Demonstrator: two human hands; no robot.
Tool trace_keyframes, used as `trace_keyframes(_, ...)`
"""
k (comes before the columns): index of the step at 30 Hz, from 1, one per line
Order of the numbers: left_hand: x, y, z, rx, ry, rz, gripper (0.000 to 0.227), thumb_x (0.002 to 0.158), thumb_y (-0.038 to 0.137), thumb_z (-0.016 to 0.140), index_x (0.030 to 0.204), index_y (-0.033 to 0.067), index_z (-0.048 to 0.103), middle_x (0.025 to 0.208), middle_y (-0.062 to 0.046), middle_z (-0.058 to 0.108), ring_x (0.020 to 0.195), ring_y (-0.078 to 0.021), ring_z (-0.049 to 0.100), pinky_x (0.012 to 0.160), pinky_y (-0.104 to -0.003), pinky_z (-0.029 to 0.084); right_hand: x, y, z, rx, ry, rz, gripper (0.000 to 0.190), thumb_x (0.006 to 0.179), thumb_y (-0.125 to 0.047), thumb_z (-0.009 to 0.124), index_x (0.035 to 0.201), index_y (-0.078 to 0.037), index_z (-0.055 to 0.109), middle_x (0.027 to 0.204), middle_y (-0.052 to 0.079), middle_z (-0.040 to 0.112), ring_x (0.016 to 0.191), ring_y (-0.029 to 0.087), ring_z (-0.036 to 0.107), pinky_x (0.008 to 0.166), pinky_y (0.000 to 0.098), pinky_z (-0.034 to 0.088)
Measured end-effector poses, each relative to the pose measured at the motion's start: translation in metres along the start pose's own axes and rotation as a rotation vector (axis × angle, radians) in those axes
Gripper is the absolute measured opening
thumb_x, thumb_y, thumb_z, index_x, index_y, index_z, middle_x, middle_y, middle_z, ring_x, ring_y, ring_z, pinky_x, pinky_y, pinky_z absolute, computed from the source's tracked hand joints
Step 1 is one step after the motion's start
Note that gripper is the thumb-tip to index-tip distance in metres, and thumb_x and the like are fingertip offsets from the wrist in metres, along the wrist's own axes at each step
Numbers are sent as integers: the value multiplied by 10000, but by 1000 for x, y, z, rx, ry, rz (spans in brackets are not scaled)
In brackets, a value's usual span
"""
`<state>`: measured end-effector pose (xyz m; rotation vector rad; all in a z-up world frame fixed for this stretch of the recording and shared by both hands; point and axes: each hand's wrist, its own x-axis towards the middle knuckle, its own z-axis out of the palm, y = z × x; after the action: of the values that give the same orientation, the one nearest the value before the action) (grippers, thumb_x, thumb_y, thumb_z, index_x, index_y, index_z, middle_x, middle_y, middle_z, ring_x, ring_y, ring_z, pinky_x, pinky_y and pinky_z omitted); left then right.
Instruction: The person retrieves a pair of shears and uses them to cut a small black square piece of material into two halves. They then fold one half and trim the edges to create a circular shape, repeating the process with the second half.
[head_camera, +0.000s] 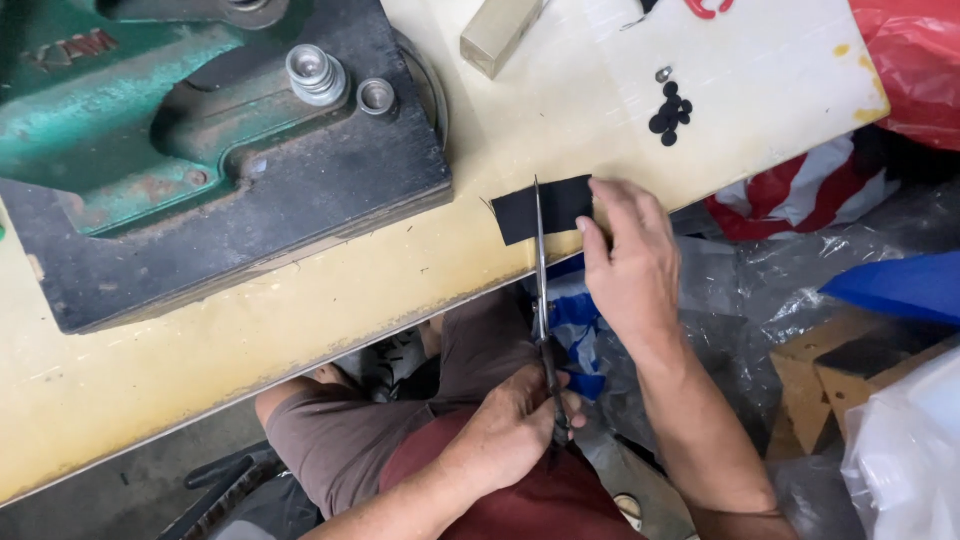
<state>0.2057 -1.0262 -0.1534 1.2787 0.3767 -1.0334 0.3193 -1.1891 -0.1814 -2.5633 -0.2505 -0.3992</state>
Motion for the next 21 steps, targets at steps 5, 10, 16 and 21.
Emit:
trace_keyframes(5,-10,15,-1,102,16,-32,280,983,130,409,1184,93,602,938,23,746,927,-86,701,863,-227,541,0,14,11,-76,-5,-201,246,1005,-65,678,1241,-17,729,1299,144,684,1236,334,594,1047,479,469)
trace_keyframes(10,-21,30,0,204,27,-94,191,965,175,491,1111,134,607,919,60,725,930,-86,656,882,-239,502,-2,12,18,-54,30,-164,235,993,-94,703,1205,-14,762,1252,123,696,1203,331,595,1013,481,469)
trace_keyframes(16,-11,31,-2,272,73,-71,345,933,177,452,1225,96,617,952,48,775,983,-106,718,936,-246,526,-7,13,20,5,37,-138,239,986,-98,715,1198,4,752,1241,138,687,1204,348,582,1041,494,470)
trace_keyframes(21,-15,51,3,303,123,-158,271,919,224,524,1137,140,661,988,36,776,990,-119,710,903,-260,519,-7,11,22,28,87,-161,206,980,-92,731,1160,6,752,1203,137,677,1174,351,590,1025,484,481)
